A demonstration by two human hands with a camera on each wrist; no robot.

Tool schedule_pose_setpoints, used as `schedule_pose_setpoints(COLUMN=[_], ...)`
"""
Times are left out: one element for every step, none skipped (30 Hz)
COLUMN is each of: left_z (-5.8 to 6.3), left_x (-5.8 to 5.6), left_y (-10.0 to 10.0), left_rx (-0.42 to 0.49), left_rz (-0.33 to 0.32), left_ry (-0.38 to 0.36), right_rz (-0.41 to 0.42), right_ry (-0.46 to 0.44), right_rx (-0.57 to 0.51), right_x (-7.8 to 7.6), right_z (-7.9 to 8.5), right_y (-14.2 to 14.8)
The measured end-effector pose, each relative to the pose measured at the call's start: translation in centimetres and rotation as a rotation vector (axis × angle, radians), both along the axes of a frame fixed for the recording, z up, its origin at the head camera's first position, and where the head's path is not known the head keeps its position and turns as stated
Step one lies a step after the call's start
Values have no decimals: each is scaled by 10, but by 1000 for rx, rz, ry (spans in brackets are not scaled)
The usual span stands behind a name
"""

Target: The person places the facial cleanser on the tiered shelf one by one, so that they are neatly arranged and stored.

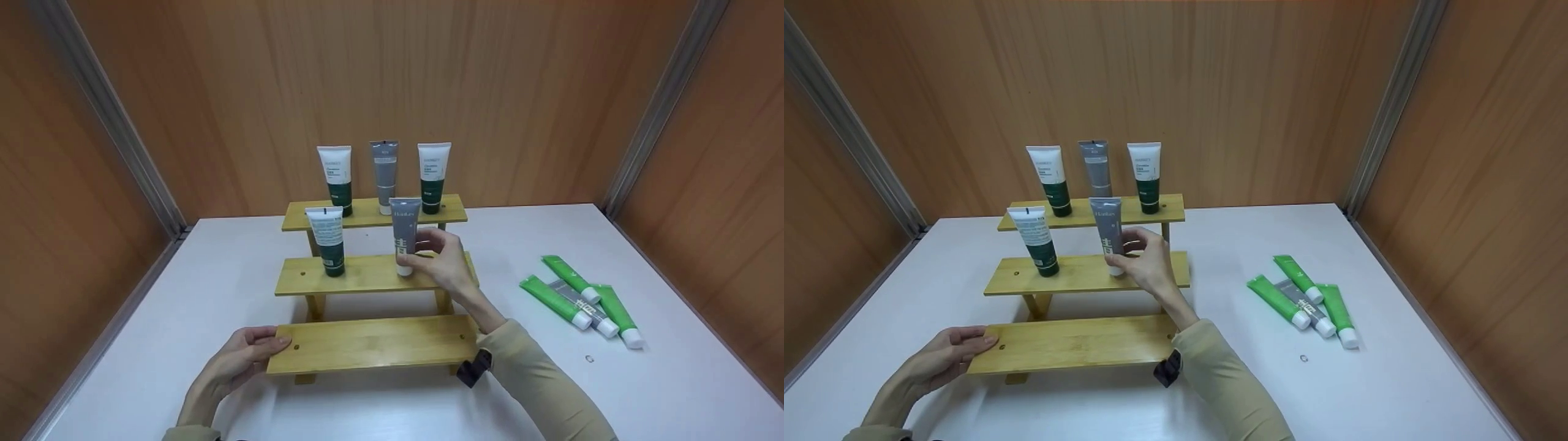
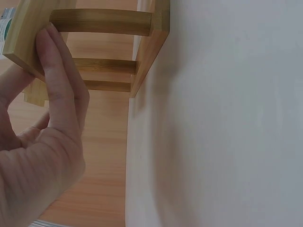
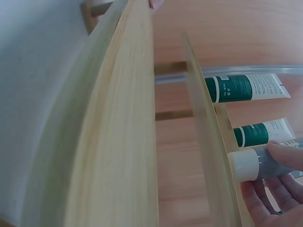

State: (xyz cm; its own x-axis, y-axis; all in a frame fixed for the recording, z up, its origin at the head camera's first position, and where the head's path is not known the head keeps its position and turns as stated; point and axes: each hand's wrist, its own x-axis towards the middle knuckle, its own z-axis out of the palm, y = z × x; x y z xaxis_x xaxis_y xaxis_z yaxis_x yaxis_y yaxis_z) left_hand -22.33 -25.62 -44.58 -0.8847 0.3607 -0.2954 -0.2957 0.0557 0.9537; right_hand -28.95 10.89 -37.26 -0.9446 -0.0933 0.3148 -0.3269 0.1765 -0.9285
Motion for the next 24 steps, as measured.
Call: schedule_pose_setpoints(left_z=[0, 0, 1, 1, 1, 1, 1, 1, 2, 2, 2, 2, 1, 1, 1, 1, 1, 1, 1, 1, 1, 1, 1, 1], left_x=[0, 0, 1, 1, 1, 1, 1, 1, 1, 1, 1, 1, 0, 0, 0, 0, 0, 0, 0, 0, 0, 0, 0, 0], left_y=[0, 0, 0, 0, 0, 0, 1, 1, 1, 1, 1, 1, 1, 1, 1, 1, 1, 1, 1, 0, 0, 1, 1, 1], left_rx=[1, 1, 3, 3, 3, 3, 3, 1, -1, -3, -3, -5, -7, -8, -8, -5, -5, -6, -5, -5, -4, -4, -7, -7], left_rz=[-2, -5, -7, -10, -11, -10, -8, -7, -5, -4, -2, -2, -2, -4, -5, -7, -8, -10, -11, -11, -10, -7, -5, -2], left_ry=[3, 6, 7, 10, 12, 11, 10, 8, 7, 5, 2, 1, 1, 2, 4, 6, 7, 10, 11, 11, 11, 8, 7, 6], right_rz=[1, 1, 0, -3, -3, -5, -8, -11, -13, -14, -12, -8, -6, -2, 4, 7, 9, 9, 8, 8, 6, 5, 5, 5], right_ry=[4, 9, 13, 16, 18, 18, 19, 16, 12, 11, 6, 4, 5, 1, 0, 2, 0, 2, 4, 1, 3, 3, 2, 0], right_rx=[-10, -16, -18, -19, -20, -18, -14, -13, -12, -10, -10, -10, -8, -9, -8, -7, -8, -6, -3, -2, 1, 3, 6, 7], right_x=[0, -1, -1, -2, -2, -3, -3, -4, -4, -5, -5, -5, -5, -6, -5, -6, -6, -7, -7, -7, -7, -8, -8, -8], right_z=[0, -1, -1, -1, -2, -2, -2, -3, -3, -3, -4, -4, -4, -4, -4, -5, -5, -5, -5, -5, -5, -5, -5, -5], right_y=[-1, -3, -4, -6, -7, -8, -10, -11, -12, -13, -14, -15, -16, -17, -17, -18, -18, -19, -20, -20, -21, -21, -21, -22])
